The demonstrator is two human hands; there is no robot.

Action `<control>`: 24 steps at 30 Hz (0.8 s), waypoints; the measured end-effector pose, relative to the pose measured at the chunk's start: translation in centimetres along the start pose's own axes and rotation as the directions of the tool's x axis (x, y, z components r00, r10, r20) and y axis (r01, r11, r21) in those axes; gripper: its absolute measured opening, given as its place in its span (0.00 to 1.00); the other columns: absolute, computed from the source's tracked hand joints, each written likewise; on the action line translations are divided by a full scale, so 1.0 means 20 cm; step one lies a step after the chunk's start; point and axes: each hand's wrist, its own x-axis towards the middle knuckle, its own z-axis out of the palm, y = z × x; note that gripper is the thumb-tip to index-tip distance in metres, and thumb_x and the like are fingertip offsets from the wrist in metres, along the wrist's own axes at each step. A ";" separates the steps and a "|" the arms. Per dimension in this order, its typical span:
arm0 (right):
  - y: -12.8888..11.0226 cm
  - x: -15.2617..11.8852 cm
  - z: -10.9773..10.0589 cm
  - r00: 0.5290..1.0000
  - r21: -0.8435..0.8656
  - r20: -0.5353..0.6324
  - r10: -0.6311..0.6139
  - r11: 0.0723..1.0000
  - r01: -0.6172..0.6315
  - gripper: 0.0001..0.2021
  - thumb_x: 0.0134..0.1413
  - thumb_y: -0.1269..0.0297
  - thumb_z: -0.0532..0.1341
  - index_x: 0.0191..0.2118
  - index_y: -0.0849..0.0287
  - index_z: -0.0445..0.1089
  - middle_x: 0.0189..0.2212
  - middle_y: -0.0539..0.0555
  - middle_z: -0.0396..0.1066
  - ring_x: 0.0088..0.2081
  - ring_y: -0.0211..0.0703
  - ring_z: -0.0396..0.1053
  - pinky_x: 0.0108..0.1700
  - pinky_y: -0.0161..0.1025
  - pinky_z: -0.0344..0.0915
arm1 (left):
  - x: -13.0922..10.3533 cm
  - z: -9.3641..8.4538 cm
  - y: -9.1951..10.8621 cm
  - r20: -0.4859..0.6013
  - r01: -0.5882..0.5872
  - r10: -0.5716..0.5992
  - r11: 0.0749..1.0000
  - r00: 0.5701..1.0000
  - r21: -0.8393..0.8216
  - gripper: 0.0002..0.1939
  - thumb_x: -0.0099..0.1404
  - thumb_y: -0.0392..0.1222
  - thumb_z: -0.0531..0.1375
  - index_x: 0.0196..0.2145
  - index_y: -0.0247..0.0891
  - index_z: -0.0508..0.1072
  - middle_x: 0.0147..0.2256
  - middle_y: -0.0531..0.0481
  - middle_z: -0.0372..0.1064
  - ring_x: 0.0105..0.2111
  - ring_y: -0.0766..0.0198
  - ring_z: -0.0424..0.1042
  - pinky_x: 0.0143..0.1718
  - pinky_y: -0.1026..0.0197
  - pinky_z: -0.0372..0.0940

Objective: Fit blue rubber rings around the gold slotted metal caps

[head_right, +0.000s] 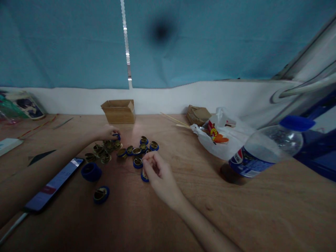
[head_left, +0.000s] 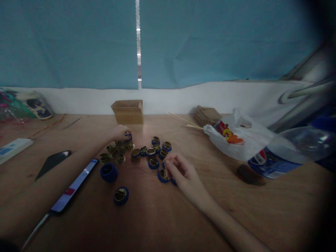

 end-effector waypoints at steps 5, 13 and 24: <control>0.01 0.01 0.00 1.000 -0.016 0.001 -0.008 1.000 0.008 0.07 0.63 0.60 0.55 0.35 0.57 0.62 0.21 0.44 0.60 0.23 0.33 0.57 0.25 0.32 0.55 | -0.04 -0.03 0.01 -0.044 0.054 -0.056 0.998 0.997 -0.037 0.17 0.67 0.44 0.58 0.52 0.36 0.68 0.51 0.43 0.67 0.46 0.55 0.71 0.44 0.49 0.69; 0.01 0.00 0.00 1.000 -0.057 0.011 -0.015 0.998 0.016 0.07 0.63 0.59 0.55 0.35 0.57 0.62 0.22 0.45 0.60 0.24 0.34 0.58 0.26 0.33 0.56 | -0.32 -0.26 0.07 -0.218 0.169 -0.186 0.981 0.958 -0.094 0.14 0.64 0.46 0.56 0.41 0.39 0.78 0.31 0.51 0.77 0.32 0.59 0.74 0.33 0.62 0.65; 0.00 -0.01 0.02 0.999 -0.114 0.037 -0.005 0.993 0.009 0.08 0.62 0.58 0.56 0.35 0.56 0.63 0.22 0.46 0.61 0.24 0.36 0.59 0.27 0.35 0.56 | -0.90 -0.18 0.23 -0.245 0.150 -0.201 0.966 0.948 -0.210 0.12 0.61 0.45 0.55 0.34 0.44 0.79 0.31 0.50 0.79 0.31 0.58 0.75 0.30 0.60 0.65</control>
